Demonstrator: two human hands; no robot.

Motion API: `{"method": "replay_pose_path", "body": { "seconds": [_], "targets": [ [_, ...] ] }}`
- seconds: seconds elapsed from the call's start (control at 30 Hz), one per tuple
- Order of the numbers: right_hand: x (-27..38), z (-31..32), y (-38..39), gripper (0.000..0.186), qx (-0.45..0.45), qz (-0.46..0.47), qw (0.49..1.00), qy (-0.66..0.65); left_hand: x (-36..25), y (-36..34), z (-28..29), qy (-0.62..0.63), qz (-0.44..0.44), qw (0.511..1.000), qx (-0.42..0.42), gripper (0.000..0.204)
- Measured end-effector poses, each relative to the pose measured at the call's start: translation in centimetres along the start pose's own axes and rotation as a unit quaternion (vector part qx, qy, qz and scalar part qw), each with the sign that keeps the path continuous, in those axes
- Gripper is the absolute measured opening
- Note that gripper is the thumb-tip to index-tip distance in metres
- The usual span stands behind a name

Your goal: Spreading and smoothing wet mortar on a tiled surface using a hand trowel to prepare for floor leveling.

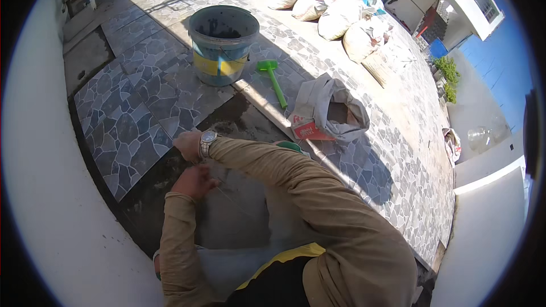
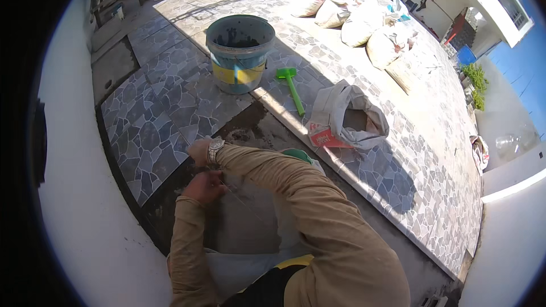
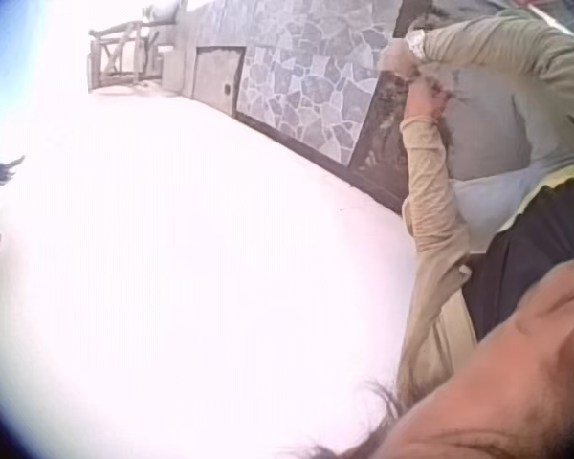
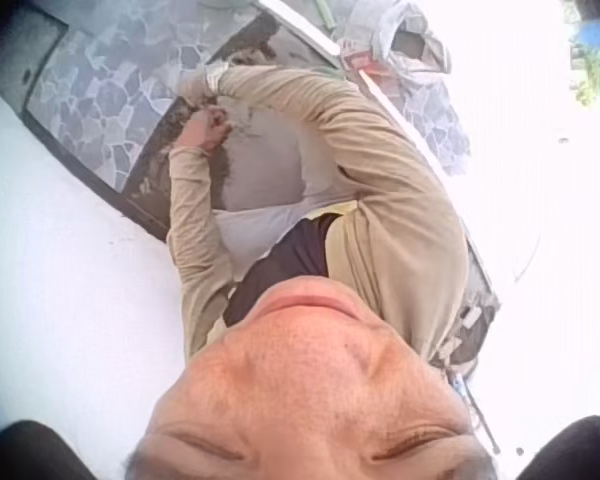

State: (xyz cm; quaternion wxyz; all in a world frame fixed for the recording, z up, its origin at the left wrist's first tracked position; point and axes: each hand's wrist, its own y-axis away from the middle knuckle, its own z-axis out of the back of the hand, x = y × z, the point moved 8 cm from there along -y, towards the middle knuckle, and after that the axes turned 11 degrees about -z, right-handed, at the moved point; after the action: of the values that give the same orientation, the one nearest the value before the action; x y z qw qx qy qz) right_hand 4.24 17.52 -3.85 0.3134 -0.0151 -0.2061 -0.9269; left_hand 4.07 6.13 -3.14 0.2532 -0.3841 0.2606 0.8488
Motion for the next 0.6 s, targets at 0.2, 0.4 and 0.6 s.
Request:
{"method": "replay_pose_path", "body": {
  "seconds": [0.2,0.4,0.6],
  "targets": [
    [1.1,-3.9,1.3,0.034,0.035,0.068,0.997,0.005,0.8,-0.8,-5.4,-0.105,0.064,0.992,0.036,0.072],
    [0.3,-1.1,2.9,0.037,0.043,0.084,0.995,-0.016,2.1,-7.7,-15.9,-0.235,-0.041,0.954,0.184,0.053],
    [-1.8,1.7,6.5,0.027,-0.045,0.150,0.982,-0.108,4.1,-4.0,-31.1,0.180,0.232,0.932,0.212,0.056]
  ]
}}
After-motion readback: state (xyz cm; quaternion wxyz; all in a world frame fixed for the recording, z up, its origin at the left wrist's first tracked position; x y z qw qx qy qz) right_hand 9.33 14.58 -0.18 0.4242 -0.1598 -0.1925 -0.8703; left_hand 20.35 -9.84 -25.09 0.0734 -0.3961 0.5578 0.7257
